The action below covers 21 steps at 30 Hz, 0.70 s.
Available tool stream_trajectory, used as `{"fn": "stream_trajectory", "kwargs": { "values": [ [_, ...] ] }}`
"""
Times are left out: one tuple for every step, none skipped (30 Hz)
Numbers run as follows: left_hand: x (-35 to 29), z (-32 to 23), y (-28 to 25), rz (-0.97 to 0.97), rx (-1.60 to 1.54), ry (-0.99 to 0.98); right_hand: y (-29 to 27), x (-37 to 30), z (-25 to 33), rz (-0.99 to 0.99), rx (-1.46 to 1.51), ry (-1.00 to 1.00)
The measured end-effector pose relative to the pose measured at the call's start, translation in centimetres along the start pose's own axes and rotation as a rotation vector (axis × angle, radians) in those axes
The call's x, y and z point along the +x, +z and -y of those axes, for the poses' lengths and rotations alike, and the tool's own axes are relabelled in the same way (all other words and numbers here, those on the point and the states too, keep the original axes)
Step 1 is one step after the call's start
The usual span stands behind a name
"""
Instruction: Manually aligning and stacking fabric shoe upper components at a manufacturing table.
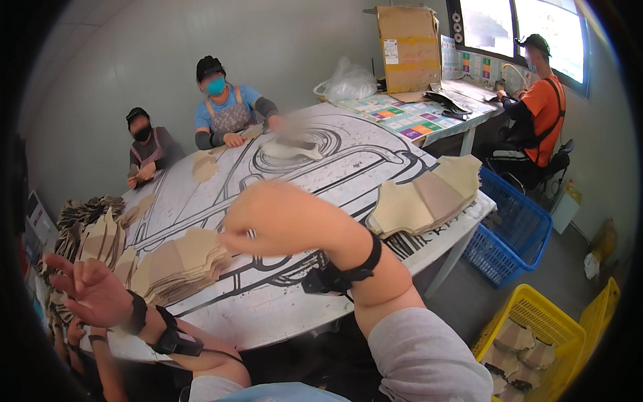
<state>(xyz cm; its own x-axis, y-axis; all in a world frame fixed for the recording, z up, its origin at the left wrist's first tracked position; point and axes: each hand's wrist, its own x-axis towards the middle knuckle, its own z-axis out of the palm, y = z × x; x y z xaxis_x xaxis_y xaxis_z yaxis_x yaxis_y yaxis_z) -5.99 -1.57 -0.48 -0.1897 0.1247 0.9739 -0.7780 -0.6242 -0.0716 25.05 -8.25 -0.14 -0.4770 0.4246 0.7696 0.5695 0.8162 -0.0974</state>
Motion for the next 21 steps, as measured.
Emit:
{"fn": "stream_trajectory", "kwargs": {
  "values": [
    [0.2,-0.4,-0.3,-0.069,0.031,0.042,-0.6,-0.2,-0.4,0.001,-0.004,-0.003],
    [0.1,-0.7,-0.5,-0.068,0.029,0.048,-1.2,-0.5,-0.9,-0.097,-0.073,0.083],
    [0.4,-0.9,-0.2,-0.159,0.082,0.104,-1.7,-0.7,-1.2,-0.195,-0.143,0.171],
    [0.6,-1.1,0.0,-0.250,0.134,0.160,-2.2,-0.8,-1.5,-0.195,-0.150,0.167],
    [0.6,-1.2,-0.1,-0.251,0.129,0.166,-2.7,-1.0,-1.6,-0.293,-0.134,0.296],
    [0.6,-1.3,-0.2,-0.222,0.121,0.181,-3.1,-1.1,-1.8,-0.393,-0.116,0.423],
    [0.6,-1.4,-0.2,-0.192,0.114,0.197,-3.5,-1.3,-1.9,-0.394,-0.122,0.416],
    [0.6,-1.5,-0.2,-0.191,0.110,0.204,-3.8,-1.4,-1.9,-0.498,-0.071,0.475],
    [0.6,-1.5,0.0,-0.222,0.138,0.231,-4.0,-1.5,-2.1,-0.602,-0.017,0.536],
    [0.6,-1.6,0.2,-0.252,0.166,0.256,-4.1,-1.8,-2.5,-0.603,-0.018,0.531],
    [0.5,-1.6,0.1,-0.251,0.165,0.260,-4.3,-2.2,-3.0,-0.672,0.028,0.521],
    [0.5,-1.7,0.1,-0.327,0.227,0.302,-4.3,-2.3,-3.3,-0.739,0.076,0.513],
    [0.4,-1.7,0.0,-0.404,0.289,0.342,-4.3,-2.4,-3.5,-0.787,0.081,0.480],
    [0.3,-1.8,-0.1,-0.403,0.289,0.342,-4.4,-2.4,-3.5,-0.788,0.081,0.480],
    [0.3,-1.9,-0.3,-0.476,0.337,0.379,-4.4,-2.3,-3.3,-0.855,0.124,0.461],
    [0.2,-2.1,-0.4,-0.549,0.385,0.416,-4.5,-2.3,-3.1,-0.923,0.166,0.442],
    [0.2,-2.2,-0.6,-0.547,0.385,0.414,-4.6,-2.3,-3.1,-0.925,0.166,0.444],
    [0.2,-2.3,-0.6,-0.592,0.391,0.431,-4.7,-2.4,-3.1,-0.957,0.143,0.443],
    [0.2,-2.3,-0.6,-0.638,0.398,0.448,-4.8,-2.5,-3.1,-0.988,0.119,0.442],
    [0.2,-2.3,-0.6,-0.637,0.399,0.446,-4.9,-2.6,-3.0,-0.989,0.119,0.445],
    [0.3,-2.2,-0.4,-0.660,0.396,0.467,-5.1,-2.6,-2.9,-1.003,0.119,0.414]
  ]
}}
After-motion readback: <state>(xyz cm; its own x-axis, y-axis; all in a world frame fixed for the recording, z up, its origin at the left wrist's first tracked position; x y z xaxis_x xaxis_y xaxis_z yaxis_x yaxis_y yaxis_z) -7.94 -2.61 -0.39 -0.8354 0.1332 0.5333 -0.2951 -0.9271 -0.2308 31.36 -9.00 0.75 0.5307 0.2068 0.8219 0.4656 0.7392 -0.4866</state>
